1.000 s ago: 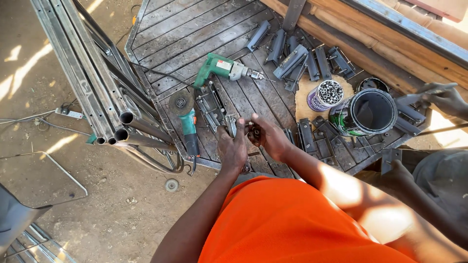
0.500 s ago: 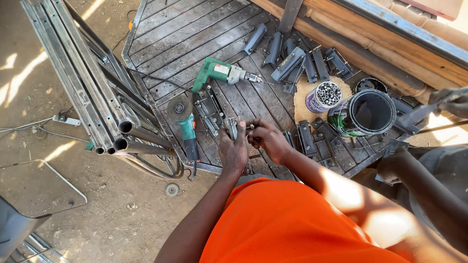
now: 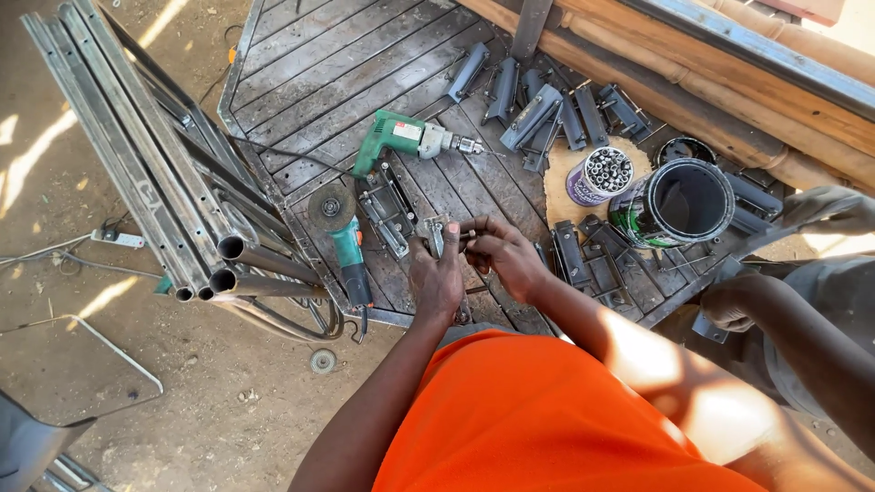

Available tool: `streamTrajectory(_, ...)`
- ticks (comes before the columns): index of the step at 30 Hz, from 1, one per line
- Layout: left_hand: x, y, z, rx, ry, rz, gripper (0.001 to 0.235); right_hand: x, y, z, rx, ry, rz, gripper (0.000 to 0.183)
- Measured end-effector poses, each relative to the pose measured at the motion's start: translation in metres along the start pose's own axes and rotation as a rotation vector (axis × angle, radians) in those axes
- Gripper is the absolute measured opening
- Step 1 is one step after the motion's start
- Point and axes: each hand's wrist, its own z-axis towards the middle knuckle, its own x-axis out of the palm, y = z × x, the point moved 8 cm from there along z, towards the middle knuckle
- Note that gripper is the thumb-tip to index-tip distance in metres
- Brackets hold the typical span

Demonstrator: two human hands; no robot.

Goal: Manually inspecting and assembling small metal brackets and components on a workbench in a fabrication shop.

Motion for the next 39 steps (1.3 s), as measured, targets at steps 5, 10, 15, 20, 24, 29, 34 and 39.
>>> streamTrajectory(5,0.004,0.000,0.004,-0.012,-0.009,0.026,0.095,0.000,0.009,-0.007,0.024,-0.053,0.019,0.015)
streamTrajectory(10,0.005,0.000,0.001,0.006,0.000,0.048,0.094,-0.013,0.017,-0.005,-0.065,-0.101,-0.094,0.012)
streamTrajectory(15,0.007,-0.001,-0.010,-0.019,0.022,0.063,0.089,-0.015,0.017,-0.013,-0.102,-0.147,-0.159,0.027)
streamTrajectory(20,0.006,-0.002,-0.009,0.018,0.008,0.045,0.090,-0.010,0.007,-0.012,-0.038,-0.092,-0.096,0.019)
streamTrajectory(24,0.010,0.007,-0.012,-0.019,0.002,0.091,0.090,-0.017,0.030,-0.022,-0.213,-0.128,-0.291,0.019)
streamTrajectory(29,0.013,0.008,-0.013,0.003,-0.011,0.069,0.089,-0.017,0.009,-0.022,-0.077,-0.129,-0.144,0.017)
streamTrajectory(34,0.008,0.000,-0.027,0.027,-0.025,0.051,0.088,-0.019,0.014,-0.027,-0.119,-0.128,-0.162,0.010)
streamTrajectory(39,0.010,0.003,-0.038,-0.004,-0.028,0.088,0.082,-0.015,0.014,-0.036,-0.119,-0.091,-0.089,0.018)
